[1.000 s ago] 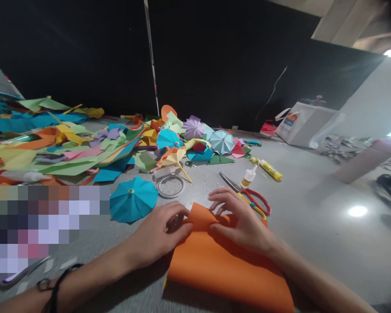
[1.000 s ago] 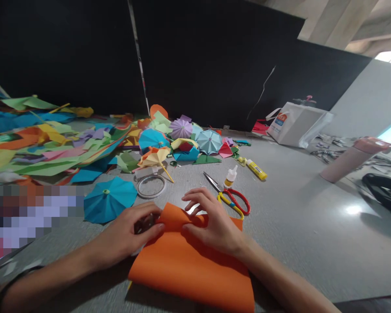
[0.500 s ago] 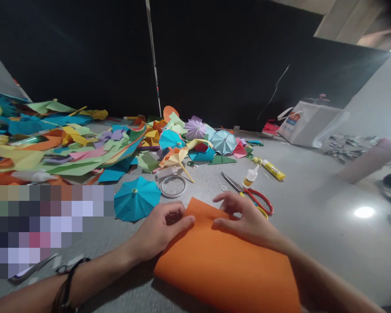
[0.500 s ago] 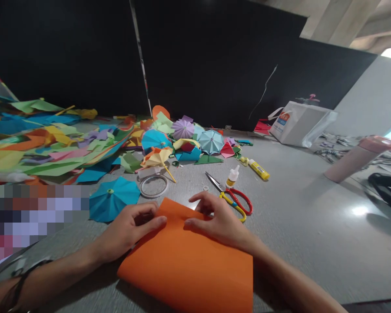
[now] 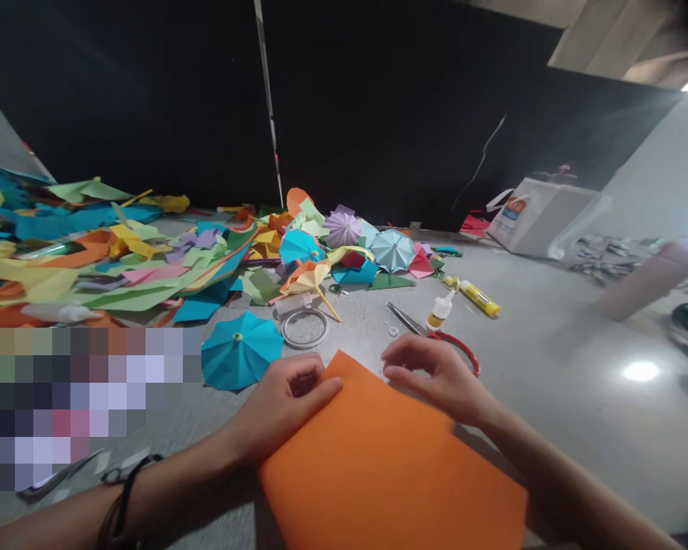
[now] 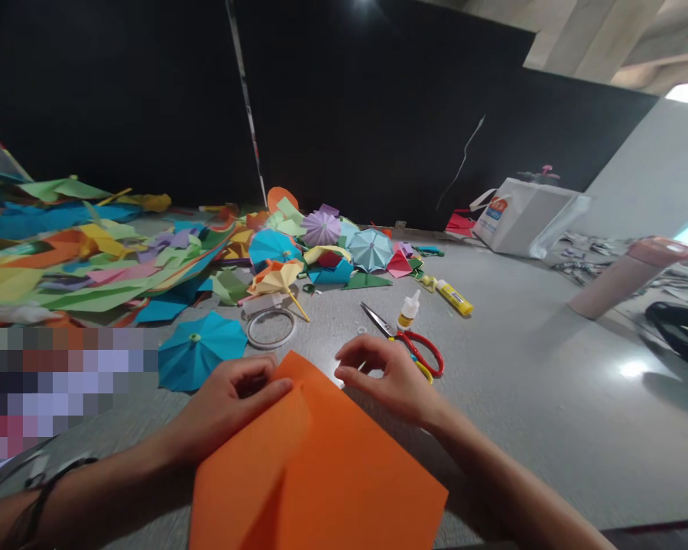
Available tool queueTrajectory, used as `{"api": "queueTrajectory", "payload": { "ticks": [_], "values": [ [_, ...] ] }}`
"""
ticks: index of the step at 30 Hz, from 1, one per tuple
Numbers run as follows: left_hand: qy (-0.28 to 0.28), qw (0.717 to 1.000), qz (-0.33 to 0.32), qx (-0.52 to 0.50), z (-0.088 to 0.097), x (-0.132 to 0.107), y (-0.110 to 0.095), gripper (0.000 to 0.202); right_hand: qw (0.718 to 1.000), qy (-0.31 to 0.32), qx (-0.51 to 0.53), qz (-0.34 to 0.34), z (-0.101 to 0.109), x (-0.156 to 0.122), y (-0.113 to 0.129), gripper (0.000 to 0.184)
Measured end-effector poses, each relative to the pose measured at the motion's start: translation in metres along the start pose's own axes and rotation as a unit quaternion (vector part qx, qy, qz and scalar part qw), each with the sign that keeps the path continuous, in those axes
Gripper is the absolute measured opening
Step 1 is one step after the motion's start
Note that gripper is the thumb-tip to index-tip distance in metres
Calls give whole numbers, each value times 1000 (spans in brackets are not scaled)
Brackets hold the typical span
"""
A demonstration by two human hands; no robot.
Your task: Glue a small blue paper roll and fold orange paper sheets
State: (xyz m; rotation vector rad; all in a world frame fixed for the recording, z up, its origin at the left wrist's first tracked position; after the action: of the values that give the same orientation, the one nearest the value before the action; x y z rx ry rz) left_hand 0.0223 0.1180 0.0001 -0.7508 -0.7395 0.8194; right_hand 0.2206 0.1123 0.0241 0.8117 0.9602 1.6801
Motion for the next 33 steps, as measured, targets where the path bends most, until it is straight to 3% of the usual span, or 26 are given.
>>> {"api": "queueTrajectory", "payload": {
  "ticks": [4,9,17,22,26,28,30,33],
  "values": [
    [-12,1000,6,19,4,-1,5,42,993,-102,48,42,30,1,4,21],
    [-26,997,-21,65,7,-1,1,41,990,-114,69,39,34,3,0,21],
    [-10,997,-23,76,3,0,0,40,996,-63,57,32,16,3,2,15],
    [-6,996,-35,85,3,-2,-4,41,996,13,89,16,-2,0,1,15],
    [-5,995,-51,88,2,-1,-6,40,999,22,25,37,-11,-4,6,21],
    [-3,995,-57,84,2,0,-7,39,999,12,-7,51,-12,-5,9,15],
    [-1,995,-62,82,1,-1,-8,39,998,43,-12,41,-18,-7,9,11],
    [1,993,-82,89,1,-3,-12,40,996,90,11,-8,-26,-19,11,28]
  ]
}}
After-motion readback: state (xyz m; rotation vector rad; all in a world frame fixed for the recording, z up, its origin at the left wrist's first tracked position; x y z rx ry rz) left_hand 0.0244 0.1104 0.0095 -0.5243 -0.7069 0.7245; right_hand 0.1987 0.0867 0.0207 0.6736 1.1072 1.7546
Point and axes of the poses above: each hand's wrist, its own x-axis towards the middle knuckle, its own z-axis out of the back of the hand, y = z × x, the point moved 8 cm from there along x, towards the middle knuckle, and after that the axes turned 6 degrees about -z, right-handed, at the moved point
